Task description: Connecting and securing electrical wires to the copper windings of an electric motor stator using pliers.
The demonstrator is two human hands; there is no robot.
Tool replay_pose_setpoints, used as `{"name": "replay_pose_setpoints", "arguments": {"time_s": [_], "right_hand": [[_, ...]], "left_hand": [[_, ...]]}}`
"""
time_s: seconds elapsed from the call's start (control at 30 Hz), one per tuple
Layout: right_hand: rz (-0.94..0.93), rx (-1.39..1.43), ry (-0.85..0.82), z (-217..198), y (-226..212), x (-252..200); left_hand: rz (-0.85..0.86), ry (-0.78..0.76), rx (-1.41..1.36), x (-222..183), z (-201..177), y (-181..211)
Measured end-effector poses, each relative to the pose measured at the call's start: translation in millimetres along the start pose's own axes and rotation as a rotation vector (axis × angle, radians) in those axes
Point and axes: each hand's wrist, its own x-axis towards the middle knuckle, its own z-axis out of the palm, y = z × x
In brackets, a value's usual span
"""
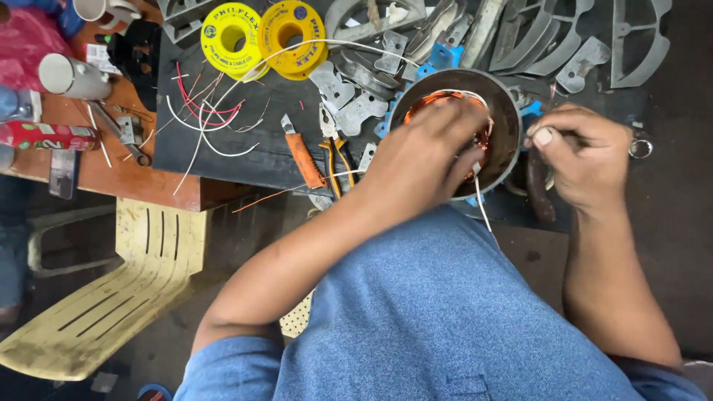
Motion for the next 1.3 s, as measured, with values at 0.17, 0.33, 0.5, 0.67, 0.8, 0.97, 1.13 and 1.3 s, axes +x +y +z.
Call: {"name": "replay_pose_setpoints", "arguments": {"time_s": [0.17,0.33,0.5,0.67,0.8,0.97,1.13,1.3], "right_hand": [[0.082,0.132,0.095,8,7,-4],[0.096,0.200,0.154,14,11,-9],[0.108,0.270,0.229,19,16,-14],[0.113,0.336,0.295,25,14,-18],[0.125,0.332,0.300,26,8,-22],[0.054,0.187,0.221,21,0,-23],[-0.035,-0.017,0.192,18,-5,-26],[-0.189,-0.160,0.201,21,-12,-24]], "left_hand": [[-0.035,0.061,0.113,10,5,2],[-0.008,0.025,-0.021,19,16,23],[-0.151,0.110,-0.226,32,37,23],[-0.199,0.148,-0.200,31,45,26],[-0.149,0.239,-0.198,27,52,25],[-0.166,0.269,-0.233,28,51,28],[-0.137,0.366,-0.262,28,58,26],[-0.088,0.414,-0.324,29,61,22]]}}
